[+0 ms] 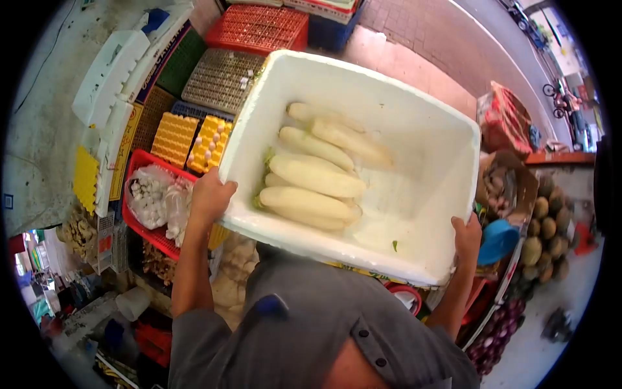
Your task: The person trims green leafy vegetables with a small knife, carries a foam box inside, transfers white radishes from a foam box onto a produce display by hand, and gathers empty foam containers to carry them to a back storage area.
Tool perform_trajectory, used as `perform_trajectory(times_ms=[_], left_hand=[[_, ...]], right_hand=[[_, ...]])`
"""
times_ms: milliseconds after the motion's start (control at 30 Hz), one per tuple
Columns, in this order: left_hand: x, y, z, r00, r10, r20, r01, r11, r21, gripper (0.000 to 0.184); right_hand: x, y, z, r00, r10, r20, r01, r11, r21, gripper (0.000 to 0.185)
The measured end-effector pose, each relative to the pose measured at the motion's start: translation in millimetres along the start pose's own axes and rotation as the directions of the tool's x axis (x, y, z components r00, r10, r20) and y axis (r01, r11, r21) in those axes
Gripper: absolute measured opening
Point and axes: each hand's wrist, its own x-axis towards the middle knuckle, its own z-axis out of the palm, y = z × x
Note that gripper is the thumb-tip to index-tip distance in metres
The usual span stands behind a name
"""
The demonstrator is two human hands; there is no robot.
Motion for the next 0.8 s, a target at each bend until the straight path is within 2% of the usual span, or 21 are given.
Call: perform_trajectory(times_ms=[33, 133, 200, 233, 333, 367, 400, 467, 567, 700, 800], left_hand=[[23, 19, 1, 1.0, -0.012, 0.004, 0.012, 1.0, 0.024, 0.039], [105, 42, 20, 1.0, 0.014, 0.013, -0.015, 0.999, 0.052, 0.038], [162, 69, 33, 0.998, 0.057, 0.016, -0.058, 0.996, 0.066, 0.038], [188, 92, 39, 0.999, 0.022, 0.033, -0.025, 0.996, 0.084, 0.038], [286, 151, 49, 0.992, 0.083, 0.092, -0.09, 0.992, 0.083, 0.037], [321, 169, 53, 0.99, 0.106, 0.094, -0.117, 0.984, 0.131, 0.036], [347, 208, 51, 0.986, 0.083, 0.147, -0.102, 0.987, 0.125, 0.036], [403, 262, 53, 0.975, 0.167, 0.147, -0.184, 0.977, 0.11, 0.037], [472, 330, 73, 0.95, 0.228, 0.215, -0.257, 0.959, 0.118, 0.037], [572, 430, 120, 0.929, 0.289, 0.232, -0.338, 0.916, 0.216, 0.038], [645, 541, 162, 0.934, 0.275, 0.23, -0.328, 0.914, 0.239, 0.038]], right_hand=[[30, -8, -4, 0.998, -0.034, 0.054, 0.029, 0.996, 0.087, 0.037], [111, -34, -3, 0.998, -0.014, 0.064, 0.005, 0.991, 0.133, 0.036], [162, -50, 6, 0.999, -0.018, 0.034, 0.013, 0.992, 0.128, 0.037], [184, -54, 6, 1.0, -0.007, 0.019, 0.005, 0.993, 0.119, 0.037], [259, -75, 8, 0.996, 0.084, 0.025, -0.086, 0.989, 0.121, 0.038], [278, -80, 5, 0.996, 0.088, -0.022, -0.085, 0.99, 0.114, 0.04], [296, -94, -1, 0.994, 0.082, -0.07, -0.072, 0.989, 0.128, 0.042], [330, -110, -9, 0.985, 0.131, -0.114, -0.124, 0.99, 0.068, 0.044], [380, -129, -30, 0.946, 0.271, -0.179, -0.257, 0.961, 0.1, 0.047], [483, -91, -24, 0.936, 0.28, -0.214, -0.262, 0.959, 0.11, 0.049], [623, -117, -59, 0.926, 0.32, -0.198, -0.341, 0.936, -0.084, 0.046]])
